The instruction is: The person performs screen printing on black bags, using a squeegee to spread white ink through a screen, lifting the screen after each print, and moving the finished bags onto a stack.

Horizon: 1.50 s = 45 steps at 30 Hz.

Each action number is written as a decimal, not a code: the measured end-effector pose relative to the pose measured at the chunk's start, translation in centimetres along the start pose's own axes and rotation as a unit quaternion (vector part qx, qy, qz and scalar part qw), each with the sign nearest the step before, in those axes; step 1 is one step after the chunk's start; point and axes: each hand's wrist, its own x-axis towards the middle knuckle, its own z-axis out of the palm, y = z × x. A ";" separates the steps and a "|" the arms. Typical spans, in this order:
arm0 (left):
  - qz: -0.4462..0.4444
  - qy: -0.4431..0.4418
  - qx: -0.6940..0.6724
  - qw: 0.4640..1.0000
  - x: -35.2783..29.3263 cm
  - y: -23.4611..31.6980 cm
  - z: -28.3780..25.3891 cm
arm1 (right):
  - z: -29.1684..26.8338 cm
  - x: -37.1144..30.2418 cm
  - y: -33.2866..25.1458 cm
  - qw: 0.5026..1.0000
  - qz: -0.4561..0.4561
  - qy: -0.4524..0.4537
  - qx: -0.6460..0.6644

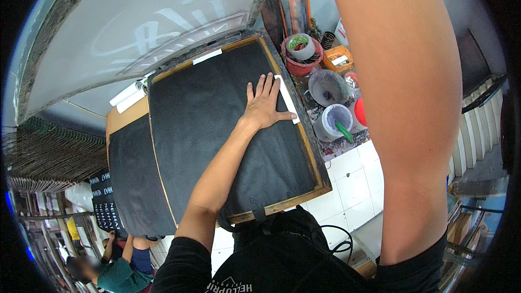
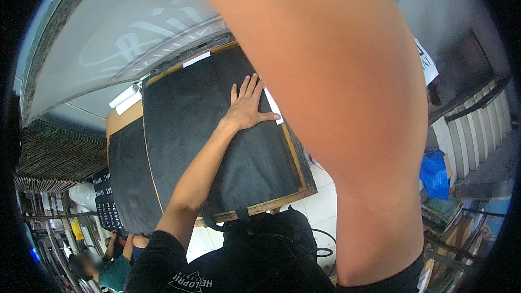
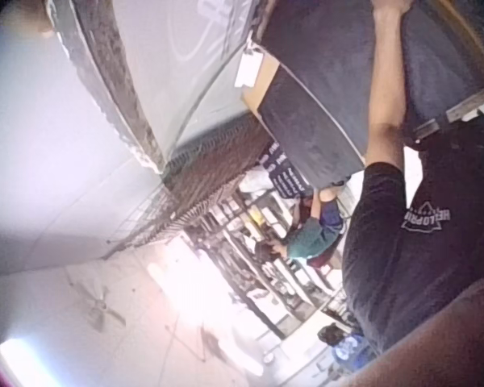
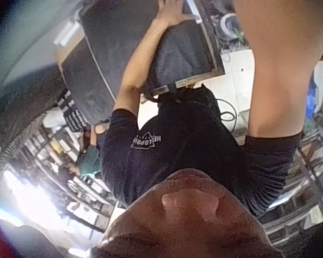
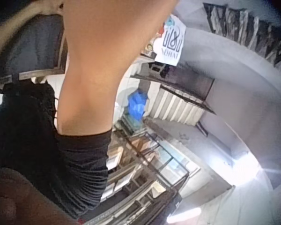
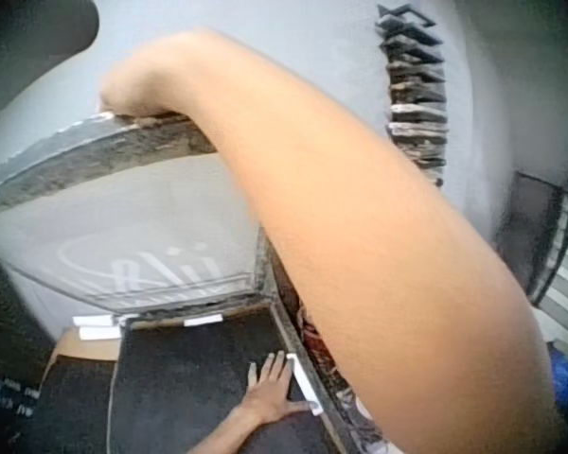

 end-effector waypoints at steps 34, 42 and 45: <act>-0.267 0.016 0.051 0.962 6.3 -12.9 -5.9 | -0.1 -0.3 0.3 1.000 -0.009 -0.011 0.006; 0.059 0.066 -0.031 0.996 2.4 -4.1 -3.0 | -0.2 -0.5 0.3 1.000 -0.008 -0.009 0.002; 0.073 0.059 0.025 0.995 0.8 -1.4 -1.8 | -0.2 -0.7 0.1 1.000 -0.007 -0.008 0.004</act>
